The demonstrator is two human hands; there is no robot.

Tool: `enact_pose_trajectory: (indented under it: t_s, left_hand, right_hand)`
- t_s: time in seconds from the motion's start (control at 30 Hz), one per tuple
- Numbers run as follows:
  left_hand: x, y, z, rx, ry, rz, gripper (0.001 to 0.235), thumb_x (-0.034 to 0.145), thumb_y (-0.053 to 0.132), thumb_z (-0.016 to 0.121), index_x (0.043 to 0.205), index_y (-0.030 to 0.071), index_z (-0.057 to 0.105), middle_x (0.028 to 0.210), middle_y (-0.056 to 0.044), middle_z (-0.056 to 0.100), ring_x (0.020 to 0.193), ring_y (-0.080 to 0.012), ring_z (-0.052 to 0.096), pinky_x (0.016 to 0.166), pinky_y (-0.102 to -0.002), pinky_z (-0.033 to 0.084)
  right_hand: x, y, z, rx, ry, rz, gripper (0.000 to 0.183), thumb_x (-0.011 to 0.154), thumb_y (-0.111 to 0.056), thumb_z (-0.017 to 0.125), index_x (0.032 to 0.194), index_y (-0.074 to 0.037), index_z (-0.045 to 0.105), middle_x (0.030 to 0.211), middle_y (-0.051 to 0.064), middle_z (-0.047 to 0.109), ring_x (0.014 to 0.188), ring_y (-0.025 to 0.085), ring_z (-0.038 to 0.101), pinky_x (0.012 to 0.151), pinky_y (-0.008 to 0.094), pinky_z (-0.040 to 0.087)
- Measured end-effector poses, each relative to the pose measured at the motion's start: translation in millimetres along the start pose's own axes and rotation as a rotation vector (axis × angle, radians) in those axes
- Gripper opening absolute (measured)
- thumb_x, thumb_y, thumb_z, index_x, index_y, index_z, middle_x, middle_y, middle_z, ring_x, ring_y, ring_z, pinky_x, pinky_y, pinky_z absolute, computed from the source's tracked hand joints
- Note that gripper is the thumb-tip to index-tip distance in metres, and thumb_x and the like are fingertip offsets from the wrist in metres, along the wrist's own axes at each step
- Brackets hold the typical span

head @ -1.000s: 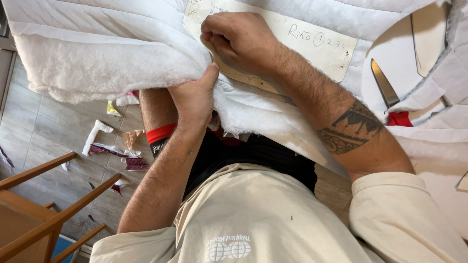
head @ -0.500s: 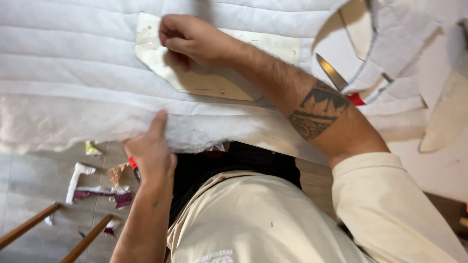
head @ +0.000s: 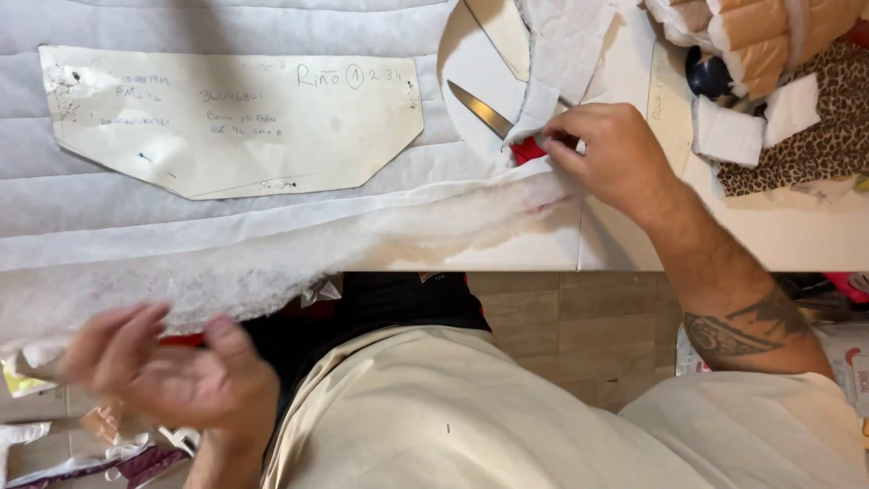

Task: Tracing a paper template onto quilted fabric and cutting it out using scissors.

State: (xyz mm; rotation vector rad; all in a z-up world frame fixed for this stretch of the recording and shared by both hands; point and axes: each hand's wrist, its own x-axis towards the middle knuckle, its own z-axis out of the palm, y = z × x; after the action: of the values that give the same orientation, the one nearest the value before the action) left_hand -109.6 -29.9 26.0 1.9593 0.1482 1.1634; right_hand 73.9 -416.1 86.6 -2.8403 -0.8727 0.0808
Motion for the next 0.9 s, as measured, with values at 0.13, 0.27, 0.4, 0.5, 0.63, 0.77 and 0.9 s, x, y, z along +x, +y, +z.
enact_pose_trajectory:
  t_s: [0.13, 0.27, 0.4, 0.5, 0.63, 0.77, 0.9]
  left_hand:
    - [17, 30, 41, -0.076, -0.36, 0.212, 0.021, 0.1, 0.009, 0.068, 0.113, -0.004, 0.06, 0.12, -0.026, 0.06, 0.109, -0.04, 0.06, 0.094, -0.052, 0.051]
    - [-2, 48, 100, -0.053, -0.655, 0.47, 0.039, 0.088, 0.021, 0.079, 0.12, 0.002, 0.068, 0.137, -0.021, 0.064, 0.131, -0.0409, 0.058, 0.108, -0.054, 0.047]
    - [-42, 52, 140, 0.028, -0.864, 0.546, 0.067, 0.073, 0.022, 0.089, 0.131, 0.003, 0.063, 0.136, -0.023, 0.064, 0.141, -0.0407, 0.049, 0.123, -0.057, 0.029]
    - [-64, 42, 143, -0.013, -0.837, 0.574, 0.051, 0.084, 0.02, 0.081, 0.127, -0.001, 0.062, 0.135, -0.025, 0.061, 0.137, -0.043, 0.052, 0.12, -0.058, 0.034]
    - [-66, 44, 137, -0.027, -0.778, 0.595, 0.035, 0.096, 0.017, 0.072, 0.124, -0.001, 0.064, 0.133, -0.025, 0.063, 0.134, -0.0422, 0.055, 0.118, -0.057, 0.037]
    - [-63, 39, 140, -0.023, -0.739, 0.611, 0.037, 0.095, 0.021, 0.073, 0.123, -0.001, 0.064, 0.134, -0.023, 0.063, 0.135, -0.0402, 0.055, 0.118, -0.055, 0.038]
    - [-67, 34, 137, -0.022, -0.711, 0.651, 0.038, 0.098, 0.027, 0.069, 0.124, 0.0, 0.064, 0.137, -0.023, 0.062, 0.138, -0.0389, 0.054, 0.119, -0.054, 0.038]
  right_hand:
    - [-7, -12, 14, -0.061, -0.117, 0.201, 0.035, 0.09, -0.02, 0.081, 0.12, -0.003, 0.076, 0.104, 0.012, 0.078, 0.088, 0.028, 0.072, 0.082, 0.043, 0.057]
    - [-7, -33, -1, -0.178, -0.188, 0.244, 0.031, 0.097, -0.026, 0.074, 0.122, -0.008, 0.075, 0.095, 0.012, 0.077, 0.087, 0.035, 0.073, 0.073, 0.049, 0.058]
    - [-21, -43, -15, -0.235, -0.22, 0.247, 0.023, 0.104, -0.027, 0.066, 0.117, -0.012, 0.078, 0.095, 0.012, 0.079, 0.09, 0.033, 0.076, 0.078, 0.047, 0.061]
    - [-31, -43, -20, -0.181, -0.247, 0.287, 0.023, 0.104, -0.025, 0.064, 0.116, -0.012, 0.079, 0.097, 0.013, 0.079, 0.091, 0.035, 0.076, 0.078, 0.05, 0.061]
    - [-30, -11, 15, -0.212, -0.03, 0.192, 0.021, 0.107, -0.026, 0.067, 0.121, -0.013, 0.078, 0.095, 0.012, 0.077, 0.091, 0.035, 0.074, 0.078, 0.047, 0.061]
    - [-5, -25, 3, -0.226, -0.18, 0.256, 0.037, 0.095, -0.032, 0.073, 0.128, -0.014, 0.071, 0.093, 0.012, 0.078, 0.093, 0.037, 0.075, 0.082, 0.053, 0.059]
    - [3, -40, -14, -0.278, -0.376, 0.315, 0.052, 0.091, -0.032, 0.076, 0.138, -0.013, 0.065, 0.087, 0.008, 0.08, 0.091, 0.037, 0.077, 0.084, 0.054, 0.059]
